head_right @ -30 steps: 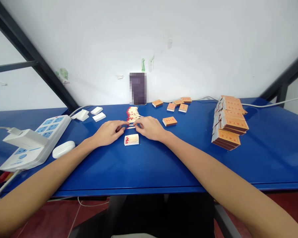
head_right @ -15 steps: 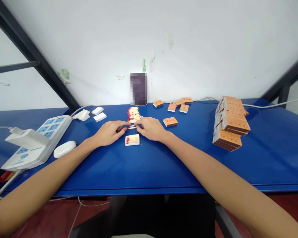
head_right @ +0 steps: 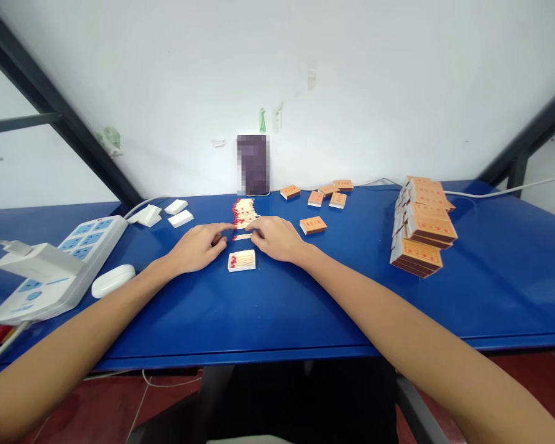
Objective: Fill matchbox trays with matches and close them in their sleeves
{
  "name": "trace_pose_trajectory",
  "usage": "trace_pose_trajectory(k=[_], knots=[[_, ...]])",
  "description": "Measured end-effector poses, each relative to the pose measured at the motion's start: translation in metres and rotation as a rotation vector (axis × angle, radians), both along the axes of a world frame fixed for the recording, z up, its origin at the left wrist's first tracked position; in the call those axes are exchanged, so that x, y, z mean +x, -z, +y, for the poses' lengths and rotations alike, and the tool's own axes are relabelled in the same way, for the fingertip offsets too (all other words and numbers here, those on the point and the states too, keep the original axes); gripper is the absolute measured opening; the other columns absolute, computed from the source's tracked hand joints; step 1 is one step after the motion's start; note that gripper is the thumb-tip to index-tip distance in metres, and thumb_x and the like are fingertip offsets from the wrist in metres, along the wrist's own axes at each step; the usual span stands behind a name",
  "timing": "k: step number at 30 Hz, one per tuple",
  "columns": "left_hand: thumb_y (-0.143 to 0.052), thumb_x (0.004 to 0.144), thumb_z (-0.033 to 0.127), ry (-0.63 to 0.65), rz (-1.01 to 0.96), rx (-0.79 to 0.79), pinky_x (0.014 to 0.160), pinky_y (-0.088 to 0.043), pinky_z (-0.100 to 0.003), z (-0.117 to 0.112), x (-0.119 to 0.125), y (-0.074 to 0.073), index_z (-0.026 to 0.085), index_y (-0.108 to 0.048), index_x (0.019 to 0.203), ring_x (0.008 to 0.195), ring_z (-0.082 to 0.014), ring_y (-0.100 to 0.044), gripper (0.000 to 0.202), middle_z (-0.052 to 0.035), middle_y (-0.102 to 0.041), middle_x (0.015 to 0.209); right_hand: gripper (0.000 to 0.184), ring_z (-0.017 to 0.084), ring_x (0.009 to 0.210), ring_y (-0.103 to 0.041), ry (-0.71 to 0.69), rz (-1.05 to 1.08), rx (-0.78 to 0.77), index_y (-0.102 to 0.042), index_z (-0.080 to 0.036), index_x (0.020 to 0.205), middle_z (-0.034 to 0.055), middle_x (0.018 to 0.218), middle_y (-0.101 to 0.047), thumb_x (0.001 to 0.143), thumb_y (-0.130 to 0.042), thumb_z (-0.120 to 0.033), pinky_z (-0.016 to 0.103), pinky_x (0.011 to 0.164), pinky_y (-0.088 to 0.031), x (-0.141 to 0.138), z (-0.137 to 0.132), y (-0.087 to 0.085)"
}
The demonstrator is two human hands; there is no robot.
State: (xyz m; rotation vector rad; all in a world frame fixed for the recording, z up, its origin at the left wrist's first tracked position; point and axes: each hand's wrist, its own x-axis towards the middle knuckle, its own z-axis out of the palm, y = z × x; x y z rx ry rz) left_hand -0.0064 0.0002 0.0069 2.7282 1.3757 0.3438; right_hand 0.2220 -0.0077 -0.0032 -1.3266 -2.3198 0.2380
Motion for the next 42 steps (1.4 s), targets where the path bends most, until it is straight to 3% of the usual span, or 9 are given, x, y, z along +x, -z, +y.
trace_pose_trajectory(k=[16, 30, 42], knots=[[-0.034, 0.095, 0.023, -0.003, 0.047, -0.019, 0.094, -0.050, -0.043, 0.0033, -0.0017, 0.0042, 0.023, -0.051, 0.138, 0.111, -0.0276, -0.064, 0.047, -0.0071, -0.067, 0.126, 0.038, 0.019, 0.090, -0.063, 0.028, -0.082, -0.031, -0.067, -0.025, 0.126, 0.0043, 0.099, -0.072, 0.094, -0.047, -0.026, 0.028, 0.071, -0.039, -0.0015, -0.0006, -0.0012], [-0.036, 0.095, 0.026, 0.019, 0.049, 0.000, 0.089, -0.051, -0.040, -0.0015, 0.0000, -0.0009, 0.019, -0.056, 0.135, 0.099, -0.0258, -0.066, 0.045, -0.0081, -0.071, 0.108, 0.038, 0.020, 0.098, -0.064, 0.013, -0.089, -0.039, -0.067, -0.025, 0.125, 0.0045, 0.111, -0.072, 0.095, -0.045, -0.027, 0.028, 0.075, -0.042, -0.0014, -0.0021, -0.0042], [-0.037, 0.096, 0.029, 0.046, 0.063, -0.006, 0.085, -0.050, -0.036, -0.0033, -0.0008, -0.0035, 0.019, -0.058, 0.132, 0.092, -0.0241, -0.068, 0.043, -0.0066, -0.072, 0.098, 0.037, 0.017, 0.082, -0.061, 0.019, -0.100, -0.036, -0.070, -0.026, 0.120, 0.0029, 0.095, -0.071, 0.092, -0.045, -0.026, 0.027, 0.066, -0.035, -0.0007, -0.0007, -0.0029]])
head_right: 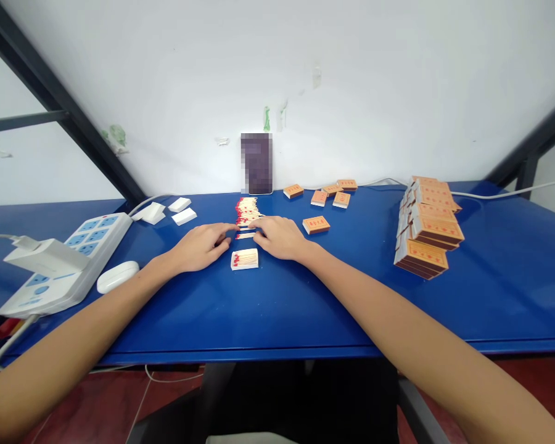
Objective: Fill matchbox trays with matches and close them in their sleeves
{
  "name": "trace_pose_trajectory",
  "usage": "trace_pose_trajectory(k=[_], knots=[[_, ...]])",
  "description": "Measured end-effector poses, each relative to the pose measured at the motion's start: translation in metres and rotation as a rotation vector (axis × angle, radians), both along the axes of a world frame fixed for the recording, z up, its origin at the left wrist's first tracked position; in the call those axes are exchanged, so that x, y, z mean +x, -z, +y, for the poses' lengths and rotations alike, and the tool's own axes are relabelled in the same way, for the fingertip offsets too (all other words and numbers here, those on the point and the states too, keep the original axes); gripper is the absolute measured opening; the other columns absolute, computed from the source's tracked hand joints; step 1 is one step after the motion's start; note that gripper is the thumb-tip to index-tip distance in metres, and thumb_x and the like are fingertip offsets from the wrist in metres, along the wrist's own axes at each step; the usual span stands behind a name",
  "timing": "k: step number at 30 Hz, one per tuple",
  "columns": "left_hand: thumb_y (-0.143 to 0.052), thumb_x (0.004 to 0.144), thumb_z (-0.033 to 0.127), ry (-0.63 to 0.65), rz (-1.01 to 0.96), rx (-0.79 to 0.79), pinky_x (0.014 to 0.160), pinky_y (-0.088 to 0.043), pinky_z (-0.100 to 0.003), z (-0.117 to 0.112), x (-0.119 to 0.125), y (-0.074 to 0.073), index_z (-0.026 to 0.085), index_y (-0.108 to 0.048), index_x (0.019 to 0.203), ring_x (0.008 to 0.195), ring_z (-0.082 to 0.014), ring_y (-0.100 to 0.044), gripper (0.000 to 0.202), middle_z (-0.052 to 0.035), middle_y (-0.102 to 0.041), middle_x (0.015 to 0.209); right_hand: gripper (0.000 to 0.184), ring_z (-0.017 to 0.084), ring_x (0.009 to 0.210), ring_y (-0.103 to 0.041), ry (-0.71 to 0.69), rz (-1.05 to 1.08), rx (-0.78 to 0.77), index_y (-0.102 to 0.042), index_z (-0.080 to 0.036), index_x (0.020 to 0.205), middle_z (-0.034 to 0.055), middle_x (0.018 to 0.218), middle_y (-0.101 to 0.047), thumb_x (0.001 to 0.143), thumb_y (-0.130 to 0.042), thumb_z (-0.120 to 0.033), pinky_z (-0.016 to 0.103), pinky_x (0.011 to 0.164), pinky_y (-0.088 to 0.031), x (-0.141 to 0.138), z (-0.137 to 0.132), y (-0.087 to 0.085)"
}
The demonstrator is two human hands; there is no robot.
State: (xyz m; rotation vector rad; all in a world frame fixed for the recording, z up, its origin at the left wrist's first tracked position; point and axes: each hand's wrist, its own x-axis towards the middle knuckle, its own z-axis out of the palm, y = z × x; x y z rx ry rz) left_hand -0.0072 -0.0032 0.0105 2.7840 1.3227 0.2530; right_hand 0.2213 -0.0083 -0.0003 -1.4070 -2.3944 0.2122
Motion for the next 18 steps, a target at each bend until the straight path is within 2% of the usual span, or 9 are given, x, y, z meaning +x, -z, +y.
trace_pose_trajectory(k=[5, 8, 12, 18], knots=[[-0.037, 0.095, 0.029, 0.025, -0.033, -0.007, 0.076, -0.050, -0.035, 0.000, -0.001, 0.001, 0.021, -0.061, 0.122, 0.085, -0.0233, -0.068, 0.037, -0.0050, -0.071, 0.092, 0.034, 0.016, 0.076, -0.059, -0.033, 0.070, -0.009, -0.072, -0.025, 0.113, 0.0013, 0.089, -0.071, 0.090, -0.047, -0.023, 0.026, 0.064, -0.034, 0.001, -0.001, -0.002], [-0.037, 0.096, 0.030, 0.025, -0.060, -0.004, 0.072, -0.049, -0.033, 0.000, -0.001, 0.001, 0.022, -0.058, 0.126, 0.082, -0.0225, -0.067, 0.037, -0.0048, -0.071, 0.091, 0.035, 0.015, 0.074, -0.058, -0.036, 0.119, 0.000, -0.071, -0.024, 0.114, 0.0012, 0.087, -0.070, 0.089, -0.047, -0.019, 0.026, 0.066, -0.035, 0.002, 0.000, -0.001], [-0.037, 0.096, 0.029, -0.032, -0.078, 0.025, 0.070, -0.048, -0.033, 0.001, -0.001, 0.003, 0.022, -0.052, 0.135, 0.082, -0.0222, -0.067, 0.043, -0.0057, -0.071, 0.094, 0.028, 0.015, 0.071, -0.055, 0.045, 0.181, 0.063, -0.070, -0.017, 0.108, 0.0030, 0.082, -0.067, 0.089, -0.049, -0.018, 0.025, 0.067, -0.036, 0.003, 0.005, 0.004], [-0.039, 0.093, 0.027, -0.099, -0.055, 0.048, 0.070, -0.049, -0.032, 0.003, -0.001, 0.004, 0.022, -0.058, 0.126, 0.084, -0.0232, -0.067, 0.039, -0.0058, -0.071, 0.098, 0.015, 0.013, 0.064, -0.051, 0.116, 0.173, 0.060, -0.068, -0.016, 0.098, 0.0014, 0.077, -0.065, 0.089, -0.057, -0.023, 0.025, 0.062, -0.032, 0.002, 0.012, 0.007]])
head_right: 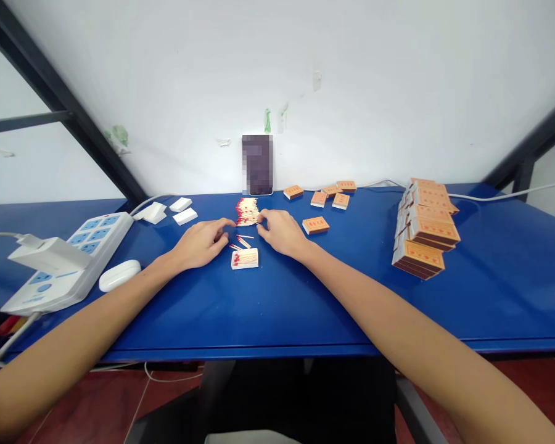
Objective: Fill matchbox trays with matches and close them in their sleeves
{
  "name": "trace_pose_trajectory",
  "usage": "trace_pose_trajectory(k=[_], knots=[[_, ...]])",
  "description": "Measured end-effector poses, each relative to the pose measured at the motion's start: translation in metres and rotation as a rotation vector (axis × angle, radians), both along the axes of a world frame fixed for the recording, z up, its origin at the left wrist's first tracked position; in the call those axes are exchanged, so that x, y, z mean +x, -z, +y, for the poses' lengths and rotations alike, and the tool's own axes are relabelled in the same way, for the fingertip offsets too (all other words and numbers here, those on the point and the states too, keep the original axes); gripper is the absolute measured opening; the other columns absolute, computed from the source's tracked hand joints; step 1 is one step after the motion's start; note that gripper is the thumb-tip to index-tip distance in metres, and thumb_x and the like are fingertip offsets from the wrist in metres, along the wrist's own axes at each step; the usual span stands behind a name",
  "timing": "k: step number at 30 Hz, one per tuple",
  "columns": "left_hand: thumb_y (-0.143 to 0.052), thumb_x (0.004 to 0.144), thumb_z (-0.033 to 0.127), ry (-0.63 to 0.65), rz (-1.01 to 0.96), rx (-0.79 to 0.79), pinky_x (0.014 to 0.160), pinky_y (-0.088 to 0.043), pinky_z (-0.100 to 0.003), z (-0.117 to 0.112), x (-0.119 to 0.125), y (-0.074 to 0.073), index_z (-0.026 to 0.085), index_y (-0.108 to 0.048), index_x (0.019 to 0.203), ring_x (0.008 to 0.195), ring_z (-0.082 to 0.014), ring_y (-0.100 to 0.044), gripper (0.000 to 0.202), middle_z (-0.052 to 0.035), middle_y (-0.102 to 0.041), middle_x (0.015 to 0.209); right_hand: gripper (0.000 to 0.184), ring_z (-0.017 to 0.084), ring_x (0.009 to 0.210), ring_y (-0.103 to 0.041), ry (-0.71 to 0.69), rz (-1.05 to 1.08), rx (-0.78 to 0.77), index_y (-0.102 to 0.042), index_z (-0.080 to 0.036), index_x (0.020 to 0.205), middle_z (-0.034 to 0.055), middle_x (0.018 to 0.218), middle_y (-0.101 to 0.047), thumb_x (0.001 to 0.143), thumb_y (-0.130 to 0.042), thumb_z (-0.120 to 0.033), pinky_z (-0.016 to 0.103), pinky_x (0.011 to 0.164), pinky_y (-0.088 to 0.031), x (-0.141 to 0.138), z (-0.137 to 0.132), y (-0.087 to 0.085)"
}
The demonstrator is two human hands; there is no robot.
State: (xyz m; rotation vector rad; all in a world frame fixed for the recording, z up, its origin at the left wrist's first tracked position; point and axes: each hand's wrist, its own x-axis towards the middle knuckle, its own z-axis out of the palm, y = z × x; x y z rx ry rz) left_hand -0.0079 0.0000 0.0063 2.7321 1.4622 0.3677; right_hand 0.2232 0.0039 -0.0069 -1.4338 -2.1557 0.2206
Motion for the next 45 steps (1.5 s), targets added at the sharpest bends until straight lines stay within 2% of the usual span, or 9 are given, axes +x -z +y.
trace_pose_trajectory(k=[8, 13, 16, 23, 27, 32, 40, 45], knots=[[-0.038, 0.093, 0.028, -0.040, -0.005, -0.004, 0.076, -0.050, -0.034, 0.0033, 0.0015, 0.0013, 0.018, -0.058, 0.128, 0.087, -0.0236, -0.067, 0.041, -0.0077, -0.071, 0.101, 0.015, 0.014, 0.067, -0.054, 0.056, -0.076, -0.055, -0.067, -0.018, 0.092, 0.0028, 0.082, -0.068, 0.092, -0.053, -0.025, 0.026, 0.060, -0.030, -0.0042, -0.0016, -0.0044], [-0.037, 0.093, 0.028, -0.019, -0.008, -0.002, 0.082, -0.052, -0.036, 0.0040, 0.0008, 0.0019, 0.017, -0.062, 0.123, 0.091, -0.0246, -0.068, 0.040, -0.0091, -0.072, 0.102, 0.015, 0.013, 0.065, -0.052, -0.057, -0.046, -0.059, -0.066, -0.020, 0.094, -0.0006, 0.076, -0.065, 0.092, -0.053, -0.027, 0.025, 0.059, -0.028, -0.0017, -0.0038, -0.0038], [-0.037, 0.094, 0.028, -0.013, -0.009, -0.004, 0.084, -0.052, -0.037, 0.0028, 0.0007, 0.0019, 0.017, -0.062, 0.124, 0.092, -0.0252, -0.068, 0.041, -0.0100, -0.072, 0.103, 0.017, 0.013, 0.065, -0.052, -0.077, -0.060, -0.070, -0.068, -0.021, 0.096, -0.0011, 0.075, -0.065, 0.092, -0.054, -0.029, 0.025, 0.058, -0.028, -0.0011, -0.0042, -0.0036], [-0.037, 0.094, 0.028, 0.006, 0.019, 0.002, 0.087, -0.052, -0.038, -0.0007, 0.0017, 0.0015, 0.018, -0.062, 0.126, 0.100, -0.0260, -0.067, 0.042, -0.0088, -0.071, 0.114, 0.029, 0.017, 0.084, -0.061, -0.121, -0.118, -0.035, -0.073, -0.024, 0.111, 0.0030, 0.097, -0.072, 0.095, -0.048, -0.024, 0.026, 0.066, -0.035, -0.0011, -0.0046, -0.0035], [-0.037, 0.094, 0.030, 0.000, 0.026, 0.004, 0.085, -0.053, -0.038, -0.0026, 0.0028, 0.0008, 0.019, -0.063, 0.126, 0.097, -0.0263, -0.067, 0.043, -0.0082, -0.071, 0.112, 0.031, 0.017, 0.089, -0.063, -0.142, -0.098, -0.025, -0.072, -0.024, 0.113, 0.0033, 0.103, -0.073, 0.095, -0.048, -0.022, 0.026, 0.070, -0.037, -0.0005, -0.0046, -0.0031], [-0.037, 0.094, 0.030, -0.005, 0.040, 0.000, 0.082, -0.053, -0.035, -0.0036, 0.0034, 0.0002, 0.020, -0.063, 0.125, 0.094, -0.0246, -0.067, 0.042, -0.0074, -0.072, 0.109, 0.030, 0.016, 0.080, -0.061, -0.125, -0.101, -0.034, -0.073, -0.023, 0.113, 0.0033, 0.094, -0.072, 0.095, -0.048, -0.024, 0.026, 0.066, -0.035, -0.0004, -0.0048, -0.0040], [-0.037, 0.094, 0.029, 0.004, 0.047, 0.013, 0.084, -0.053, -0.037, -0.0032, 0.0027, 0.0020, 0.020, -0.063, 0.125, 0.100, -0.0265, -0.067, 0.042, -0.0080, -0.071, 0.116, 0.023, 0.014, 0.071, -0.055, -0.135, -0.073, -0.038, -0.074, -0.022, 0.101, 0.0012, 0.084, -0.069, 0.091, -0.054, -0.022, 0.025, 0.063, -0.031, 0.0002, -0.0043, -0.0034], [-0.037, 0.094, 0.030, 0.007, 0.062, 0.010, 0.081, -0.053, -0.037, -0.0031, 0.0022, 0.0018, 0.020, -0.063, 0.126, 0.096, -0.0263, -0.067, 0.042, -0.0078, -0.072, 0.108, 0.021, 0.012, 0.066, -0.052, -0.177, -0.006, -0.057, -0.075, -0.023, 0.097, -0.0025, 0.070, -0.062, 0.091, -0.054, -0.027, 0.024, 0.062, -0.031, 0.0016, -0.0057, -0.0020]])
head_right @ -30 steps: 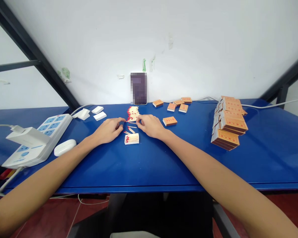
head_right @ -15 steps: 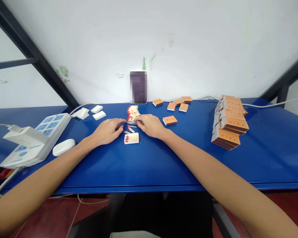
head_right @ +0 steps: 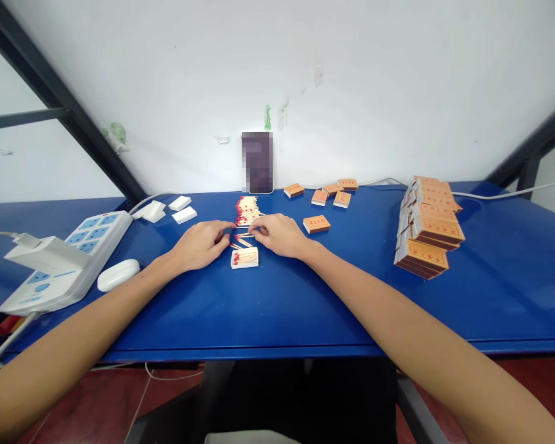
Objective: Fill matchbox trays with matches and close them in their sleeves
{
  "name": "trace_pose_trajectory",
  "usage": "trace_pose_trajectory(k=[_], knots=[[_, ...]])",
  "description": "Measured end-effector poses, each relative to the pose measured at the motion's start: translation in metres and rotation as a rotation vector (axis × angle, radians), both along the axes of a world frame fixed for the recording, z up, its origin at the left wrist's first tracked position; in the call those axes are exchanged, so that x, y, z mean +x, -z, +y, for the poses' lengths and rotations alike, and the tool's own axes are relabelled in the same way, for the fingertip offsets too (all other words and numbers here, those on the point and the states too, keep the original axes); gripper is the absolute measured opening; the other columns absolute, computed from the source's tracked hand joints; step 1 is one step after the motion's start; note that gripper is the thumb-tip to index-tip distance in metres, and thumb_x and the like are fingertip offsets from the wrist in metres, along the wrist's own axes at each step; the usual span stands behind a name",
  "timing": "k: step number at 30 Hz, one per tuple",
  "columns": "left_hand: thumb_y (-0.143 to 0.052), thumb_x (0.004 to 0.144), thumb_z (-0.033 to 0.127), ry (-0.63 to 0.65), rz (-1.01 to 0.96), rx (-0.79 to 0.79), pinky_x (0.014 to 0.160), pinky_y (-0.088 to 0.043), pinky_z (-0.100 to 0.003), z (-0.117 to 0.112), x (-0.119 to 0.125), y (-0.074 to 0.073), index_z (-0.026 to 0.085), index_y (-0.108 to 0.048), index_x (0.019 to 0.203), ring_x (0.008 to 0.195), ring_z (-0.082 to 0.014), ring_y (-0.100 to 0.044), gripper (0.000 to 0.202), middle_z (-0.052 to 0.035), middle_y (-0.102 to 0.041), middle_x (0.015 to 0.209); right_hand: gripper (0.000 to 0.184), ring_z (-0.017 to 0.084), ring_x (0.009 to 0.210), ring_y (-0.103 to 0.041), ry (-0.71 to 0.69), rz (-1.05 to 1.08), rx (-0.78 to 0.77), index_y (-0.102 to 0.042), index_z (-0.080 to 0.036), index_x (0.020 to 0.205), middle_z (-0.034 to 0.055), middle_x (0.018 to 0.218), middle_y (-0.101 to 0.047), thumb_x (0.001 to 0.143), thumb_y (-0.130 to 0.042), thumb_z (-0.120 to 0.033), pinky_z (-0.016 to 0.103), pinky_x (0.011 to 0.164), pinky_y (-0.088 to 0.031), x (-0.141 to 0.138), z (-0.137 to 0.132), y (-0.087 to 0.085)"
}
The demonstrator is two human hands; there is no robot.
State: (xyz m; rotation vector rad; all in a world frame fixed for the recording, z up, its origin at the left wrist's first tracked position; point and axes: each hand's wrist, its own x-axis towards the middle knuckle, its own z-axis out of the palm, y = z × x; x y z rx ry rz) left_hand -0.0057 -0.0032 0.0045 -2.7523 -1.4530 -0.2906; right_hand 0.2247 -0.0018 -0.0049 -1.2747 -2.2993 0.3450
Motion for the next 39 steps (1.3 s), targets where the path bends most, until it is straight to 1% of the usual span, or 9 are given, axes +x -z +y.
trace_pose_trajectory(k=[3, 5, 8, 11, 15, 22, 28, 33, 39], knots=[[-0.036, 0.095, 0.031, -0.001, 0.003, -0.002, 0.082, -0.053, -0.037, -0.0003, 0.0002, -0.0006, 0.020, -0.062, 0.127, 0.098, -0.0262, -0.067, 0.042, -0.0082, -0.071, 0.111, 0.026, 0.012, 0.065, -0.052, 0.031, 0.029, -0.009, -0.074, -0.022, 0.103, -0.0021, 0.070, -0.062, 0.094, -0.051, -0.031, 0.024, 0.061, -0.032, 0.0001, -0.0011, -0.0001], [-0.036, 0.096, 0.031, -0.001, 0.007, -0.001, 0.083, -0.052, -0.038, -0.0005, 0.0004, -0.0009, 0.021, -0.061, 0.128, 0.098, -0.0265, -0.067, 0.043, -0.0081, -0.071, 0.113, 0.028, 0.014, 0.070, -0.056, 0.061, 0.002, -0.006, -0.073, -0.022, 0.108, 0.0000, 0.075, -0.067, 0.095, -0.050, -0.031, 0.025, 0.062, -0.034, -0.0006, -0.0015, -0.0006], [-0.035, 0.096, 0.032, -0.006, 0.008, -0.013, 0.083, -0.052, -0.039, -0.0004, 0.0007, -0.0014, 0.021, -0.057, 0.134, 0.098, -0.0274, -0.067, 0.045, -0.0082, -0.071, 0.115, 0.032, 0.019, 0.089, -0.064, 0.074, -0.073, 0.006, -0.072, -0.024, 0.115, 0.0036, 0.100, -0.074, 0.096, -0.047, -0.028, 0.027, 0.070, -0.040, -0.0023, -0.0022, -0.0016], [-0.031, 0.099, 0.035, -0.019, 0.002, -0.033, 0.085, -0.052, -0.039, 0.0003, 0.0008, -0.0014, 0.022, -0.052, 0.139, 0.103, -0.0279, -0.066, 0.047, -0.0085, -0.068, 0.121, 0.037, 0.022, 0.109, -0.064, 0.075, -0.121, 0.013, -0.070, -0.025, 0.121, 0.0032, 0.124, -0.070, 0.098, -0.041, -0.024, 0.030, 0.083, -0.045, -0.0035, -0.0032, -0.0023], [-0.030, 0.099, 0.036, -0.018, 0.006, -0.036, 0.087, -0.052, -0.040, 0.0008, 0.0008, -0.0014, 0.023, -0.052, 0.138, 0.105, -0.0278, -0.066, 0.046, -0.0081, -0.068, 0.123, 0.039, 0.023, 0.115, -0.063, 0.074, -0.150, 0.012, -0.068, -0.025, 0.124, 0.0024, 0.129, -0.068, 0.098, -0.039, -0.023, 0.032, 0.088, -0.047, -0.0035, -0.0039, -0.0027], [-0.033, 0.097, 0.034, 0.001, -0.006, -0.034, 0.079, -0.050, -0.037, 0.0014, 0.0003, -0.0015, 0.023, -0.056, 0.130, 0.093, -0.0263, -0.067, 0.042, -0.0079, -0.071, 0.111, 0.036, 0.021, 0.108, -0.065, 0.046, -0.116, 0.012, -0.070, -0.025, 0.119, 0.0024, 0.119, -0.072, 0.098, -0.041, -0.022, 0.030, 0.084, -0.046, -0.0019, -0.0026, -0.0025], [-0.036, 0.096, 0.033, 0.054, -0.048, -0.048, 0.071, -0.044, -0.033, 0.0014, -0.0023, -0.0027, 0.024, -0.059, 0.124, 0.082, -0.0228, -0.065, 0.037, -0.0048, -0.071, 0.096, 0.031, 0.017, 0.085, -0.063, 0.046, -0.095, -0.003, -0.073, -0.024, 0.112, 0.0026, 0.098, -0.074, 0.095, -0.047, -0.026, 0.026, 0.067, -0.037, -0.0024, -0.0054, -0.0059], [-0.045, 0.093, 0.037, 0.088, -0.090, -0.118, 0.061, -0.036, -0.028, -0.0018, -0.0023, -0.0080, 0.022, -0.062, 0.116, 0.067, -0.0186, -0.058, 0.032, -0.0005, -0.065, 0.076, 0.026, 0.013, 0.070, -0.054, 0.005, -0.014, -0.056, -0.076, -0.024, 0.100, -0.0010, 0.077, -0.067, 0.092, -0.052, -0.029, 0.025, 0.062, -0.030, -0.0005, -0.0073, -0.0087], [-0.052, 0.090, 0.043, 0.128, -0.099, -0.139, 0.058, -0.032, -0.027, -0.0016, -0.0036, -0.0097, 0.022, -0.062, 0.111, 0.061, -0.0153, -0.052, 0.031, 0.0021, -0.058, 0.070, 0.021, 0.011, 0.065, -0.050, -0.028, 0.029, -0.072, -0.076, -0.024, 0.095, -0.0034, 0.068, -0.060, 0.090, -0.057, -0.032, 0.025, 0.061, -0.028, 0.0018, -0.0055, -0.0062]])
